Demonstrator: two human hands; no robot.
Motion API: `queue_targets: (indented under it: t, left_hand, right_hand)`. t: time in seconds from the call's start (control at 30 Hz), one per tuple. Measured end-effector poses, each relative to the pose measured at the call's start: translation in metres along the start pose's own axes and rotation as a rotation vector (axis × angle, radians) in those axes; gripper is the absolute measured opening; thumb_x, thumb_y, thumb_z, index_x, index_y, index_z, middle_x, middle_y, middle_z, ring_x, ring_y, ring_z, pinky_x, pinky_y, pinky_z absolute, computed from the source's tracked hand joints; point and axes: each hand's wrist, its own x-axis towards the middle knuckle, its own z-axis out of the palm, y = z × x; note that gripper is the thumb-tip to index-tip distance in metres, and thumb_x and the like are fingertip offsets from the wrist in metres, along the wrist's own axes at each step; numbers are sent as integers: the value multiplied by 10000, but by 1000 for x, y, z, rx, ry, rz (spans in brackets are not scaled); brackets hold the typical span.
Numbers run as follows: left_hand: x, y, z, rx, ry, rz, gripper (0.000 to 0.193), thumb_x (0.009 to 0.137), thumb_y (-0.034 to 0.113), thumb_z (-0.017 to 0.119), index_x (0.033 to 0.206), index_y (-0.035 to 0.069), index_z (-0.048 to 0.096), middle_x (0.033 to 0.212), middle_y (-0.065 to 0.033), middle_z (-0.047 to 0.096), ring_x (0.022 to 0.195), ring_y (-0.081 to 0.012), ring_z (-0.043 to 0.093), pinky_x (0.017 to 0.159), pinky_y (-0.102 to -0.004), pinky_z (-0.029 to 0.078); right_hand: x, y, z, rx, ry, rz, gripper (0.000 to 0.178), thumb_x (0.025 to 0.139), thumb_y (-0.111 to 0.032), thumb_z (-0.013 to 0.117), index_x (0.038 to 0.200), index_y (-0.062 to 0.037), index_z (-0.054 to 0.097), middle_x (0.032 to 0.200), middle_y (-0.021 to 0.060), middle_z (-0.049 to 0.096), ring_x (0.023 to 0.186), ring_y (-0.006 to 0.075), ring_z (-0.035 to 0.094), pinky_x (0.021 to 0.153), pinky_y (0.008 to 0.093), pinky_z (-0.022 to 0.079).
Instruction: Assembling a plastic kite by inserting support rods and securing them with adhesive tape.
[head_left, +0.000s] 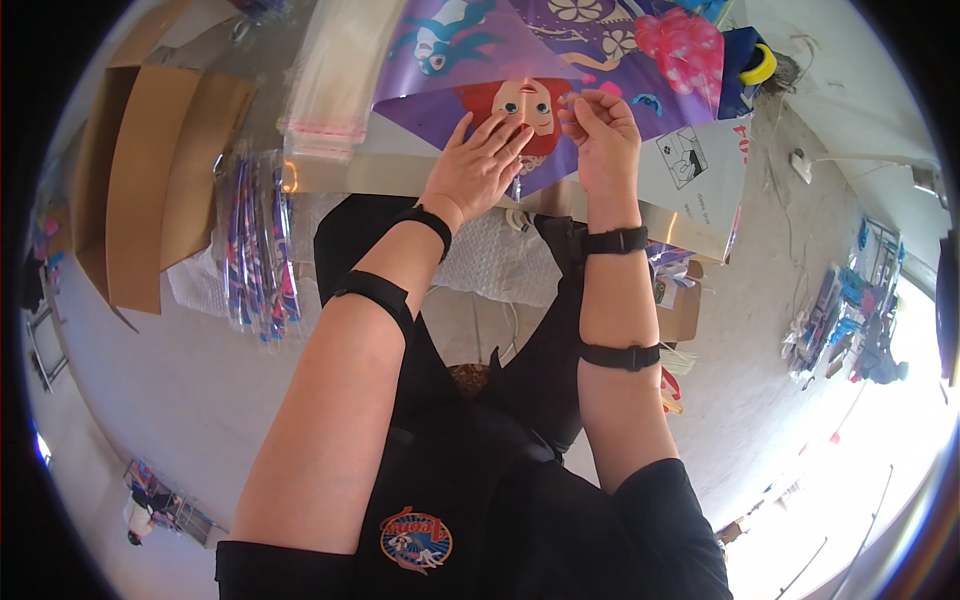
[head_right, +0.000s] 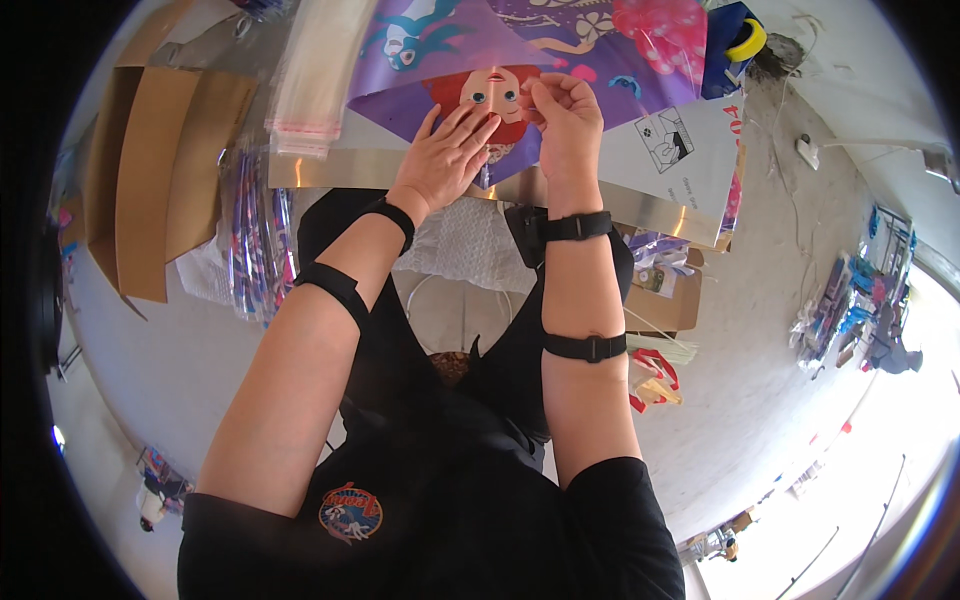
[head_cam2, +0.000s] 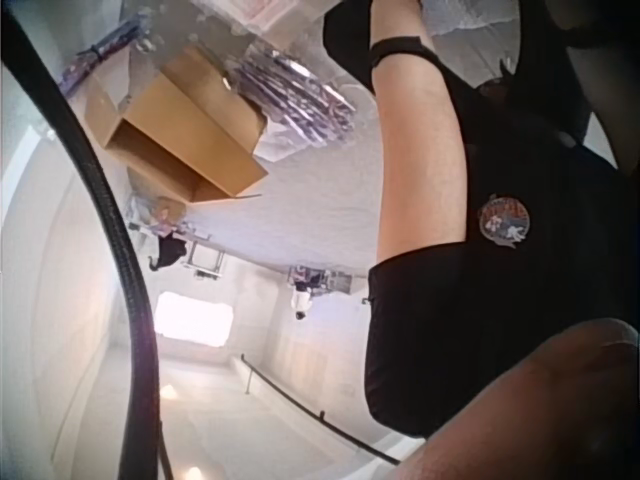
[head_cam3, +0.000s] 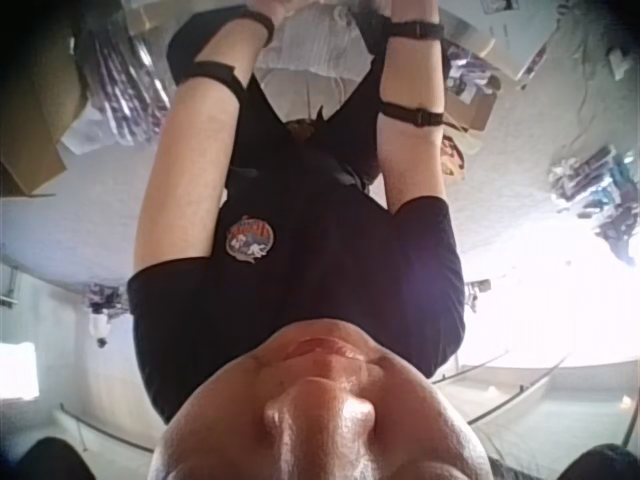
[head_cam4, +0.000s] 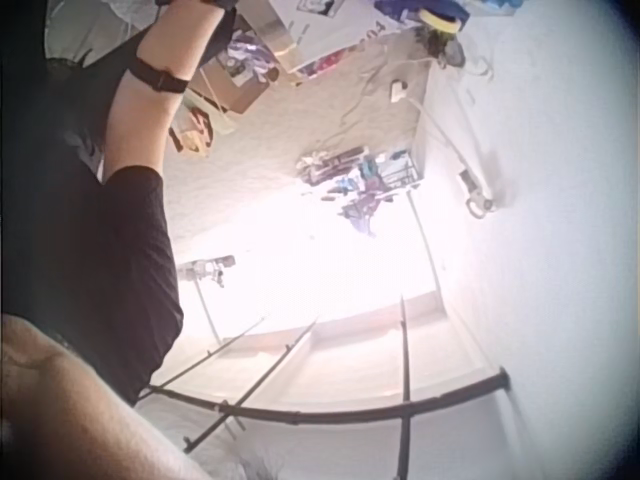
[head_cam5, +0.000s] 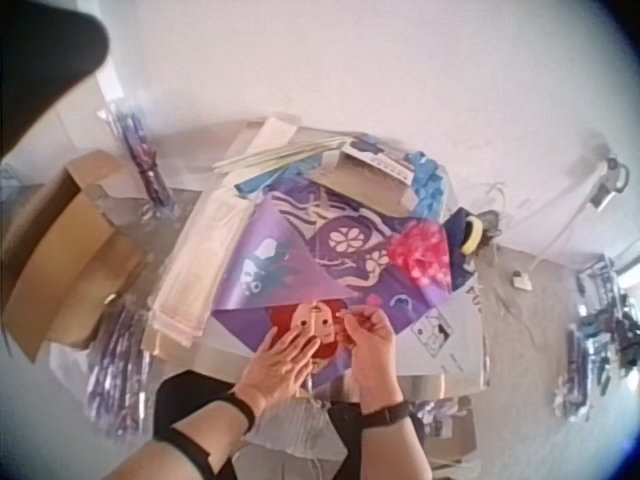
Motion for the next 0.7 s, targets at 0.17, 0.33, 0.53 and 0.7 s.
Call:
queue_targets:
  t: [0.17,0.33,0.53,0.7]
  left_hand:
    - [2,0,3,31,22,17,504,983,384,403,1452,206,357,1472,7,390,1378,-170,315,1156,-461,174]
    - [0,-2,3,18,30,5,532,978,434,381,1456,203,350,1482,-1,381,1392,-164,296,1160,-467,156]
    - [3,0,-5,-41,-36,-16,673,909,572,417,1470,211,329,1499,-6,359,1417,-163,249,1168,-470,129]
    - [2,1,-7,-26,-66,-16,726,877,603,452,1478,220,312,1512,-7,338,1424,-166,232,1171,-471,122]
  right_hand:
    - [-34,20,-9,-509,-87,-189,357,848,56,611,1187,14,507,1168,142,595,970,184,642,800,269,528]
    - [-61,48,-17,-995,-100,-468,606,718,88,671,1274,-30,461,1268,156,537,1127,289,574,915,359,505]
    - [-62,59,-27,-996,-85,-515,620,708,93,672,1279,-20,461,1291,161,524,1154,309,557,964,361,489]
    - [-63,64,-28,-1058,-76,-622,567,715,101,639,1246,-19,481,1281,179,523,1132,355,558,948,368,498]
